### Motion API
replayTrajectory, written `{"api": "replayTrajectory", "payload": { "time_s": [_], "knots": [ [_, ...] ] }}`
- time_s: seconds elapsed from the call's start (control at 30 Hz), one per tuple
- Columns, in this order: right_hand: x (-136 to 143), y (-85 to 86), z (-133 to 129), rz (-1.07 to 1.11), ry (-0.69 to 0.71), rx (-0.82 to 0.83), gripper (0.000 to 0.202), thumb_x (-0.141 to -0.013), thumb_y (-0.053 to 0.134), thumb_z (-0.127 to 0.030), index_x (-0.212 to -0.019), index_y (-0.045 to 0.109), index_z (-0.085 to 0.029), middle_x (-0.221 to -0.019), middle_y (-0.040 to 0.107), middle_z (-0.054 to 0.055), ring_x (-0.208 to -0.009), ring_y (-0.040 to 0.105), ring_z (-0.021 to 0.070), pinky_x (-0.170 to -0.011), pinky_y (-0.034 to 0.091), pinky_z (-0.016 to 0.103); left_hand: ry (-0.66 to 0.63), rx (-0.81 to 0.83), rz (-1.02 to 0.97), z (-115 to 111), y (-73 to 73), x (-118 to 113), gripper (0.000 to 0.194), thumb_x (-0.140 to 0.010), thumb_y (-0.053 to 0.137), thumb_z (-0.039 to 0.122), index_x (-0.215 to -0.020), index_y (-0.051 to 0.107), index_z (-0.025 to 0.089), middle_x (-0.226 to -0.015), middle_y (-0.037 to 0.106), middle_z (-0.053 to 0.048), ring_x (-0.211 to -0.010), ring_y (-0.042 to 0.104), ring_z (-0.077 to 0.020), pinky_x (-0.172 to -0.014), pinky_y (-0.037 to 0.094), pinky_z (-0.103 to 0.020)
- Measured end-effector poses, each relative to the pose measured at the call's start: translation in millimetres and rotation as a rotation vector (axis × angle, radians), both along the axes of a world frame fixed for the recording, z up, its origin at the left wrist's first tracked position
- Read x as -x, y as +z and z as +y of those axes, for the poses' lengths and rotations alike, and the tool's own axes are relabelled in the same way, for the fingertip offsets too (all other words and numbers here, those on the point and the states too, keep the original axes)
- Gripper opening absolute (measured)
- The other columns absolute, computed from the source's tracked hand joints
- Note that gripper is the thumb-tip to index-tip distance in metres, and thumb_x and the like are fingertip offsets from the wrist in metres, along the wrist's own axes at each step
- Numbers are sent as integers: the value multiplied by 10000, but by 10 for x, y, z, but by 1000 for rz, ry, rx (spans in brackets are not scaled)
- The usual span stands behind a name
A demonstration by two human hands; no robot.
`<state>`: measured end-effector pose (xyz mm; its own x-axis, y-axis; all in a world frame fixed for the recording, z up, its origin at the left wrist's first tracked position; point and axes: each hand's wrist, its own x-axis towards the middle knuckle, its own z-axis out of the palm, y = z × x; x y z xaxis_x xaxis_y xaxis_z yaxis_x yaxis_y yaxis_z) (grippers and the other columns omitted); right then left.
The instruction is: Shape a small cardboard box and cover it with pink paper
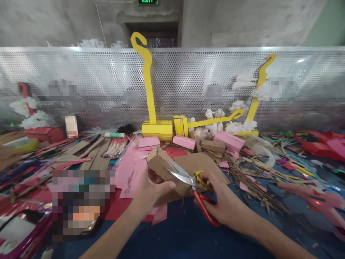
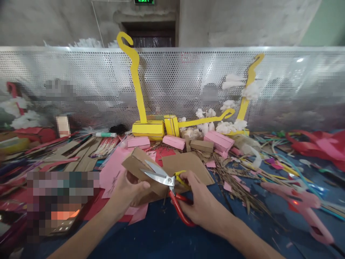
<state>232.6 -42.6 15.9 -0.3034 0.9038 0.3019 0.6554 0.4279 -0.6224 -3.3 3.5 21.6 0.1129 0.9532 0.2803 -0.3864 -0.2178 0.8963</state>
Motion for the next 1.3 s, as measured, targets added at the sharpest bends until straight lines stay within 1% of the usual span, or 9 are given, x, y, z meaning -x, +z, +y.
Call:
{"api": "replayTrajectory", "payload": {
  "time_s": [0.23,0.33,0.53,0.73,0.87,0.97,1.07,1.17,1.3],
  "knots": [
    [-18,28,16,-10,-35,52,204,-906,618,-216,-1057,485,-244,-1050,670,55,-932,646,232,-810,495,365,38,-9,54,12,-21,8,529,-536,958,233,-984,676,212,-982,784,-97,-950,740,-326,-821,604,-407],
    [-21,-1,37,-2,-42,51,153,-912,610,-208,-1000,490,-245,-943,666,17,-836,625,200,-733,469,312,53,11,54,11,-29,0,588,-529,961,225,-1035,662,202,-1016,780,-100,-976,740,-323,-823,606,-393],
    [-41,-157,86,-17,-122,27,243,-865,700,-230,-959,477,-253,-852,647,-22,-744,581,175,-644,415,266,74,-6,37,21,-128,0,779,-517,964,249,-1202,599,176,-1111,762,-123,-1047,730,-331,-814,621,-386],
    [-51,-300,149,-39,-204,-48,310,-817,764,-338,-878,472,-253,-748,649,-25,-665,580,177,-554,378,254,83,-47,59,25,-128,6,778,-530,957,261,-1220,607,177,-1102,776,-123,-1018,749,-328,-797,633,-390],
    [-84,-298,180,-63,-257,-85,332,-787,785,-382,-812,482,-248,-663,614,-43,-588,551,162,-527,368,252,85,-53,86,-1,-66,2,741,-532,958,258,-1194,634,175,-1061,794,-115,-986,761,-316,-799,638,-380],
    [-96,-222,177,-41,-261,-84,307,-788,786,-402,-876,543,-236,-772,682,-5,-678,623,188,-604,440,275,87,-30,74,-33,-25,-4,715,-549,950,270,-1187,646,165,-1062,798,-121,-992,759,-314,-819,637,-390],
    [-83,-131,154,-31,-262,-96,379,-767,801,-425,-1003,581,-226,-937,726,44,-820,675,232,-702,488,314,98,-2,64,-52,-2,-3,646,-590,932,289,-1162,663,156,-1088,794,-131,-1012,752,-310,-853,632,-407],
    [-65,-68,125,-61,-269,-86,397,-776,791,-427,-1050,582,-229,-965,727,51,-847,678,244,-725,496,332,85,-1,69,-44,-6,5,604,-582,937,297,-1111,687,147,-1049,800,-134,-973,758,-312,-840,636,-417],
    [-55,-33,103,-37,-203,-54,358,-788,790,-411,-1044,607,-241,-994,731,43,-870,680,236,-740,507,329,60,3,21,-25,-21,4,686,-559,947,286,-1179,675,172,-1036,797,-113,-951,760,-309,-844,634,-436]
  ]
}}
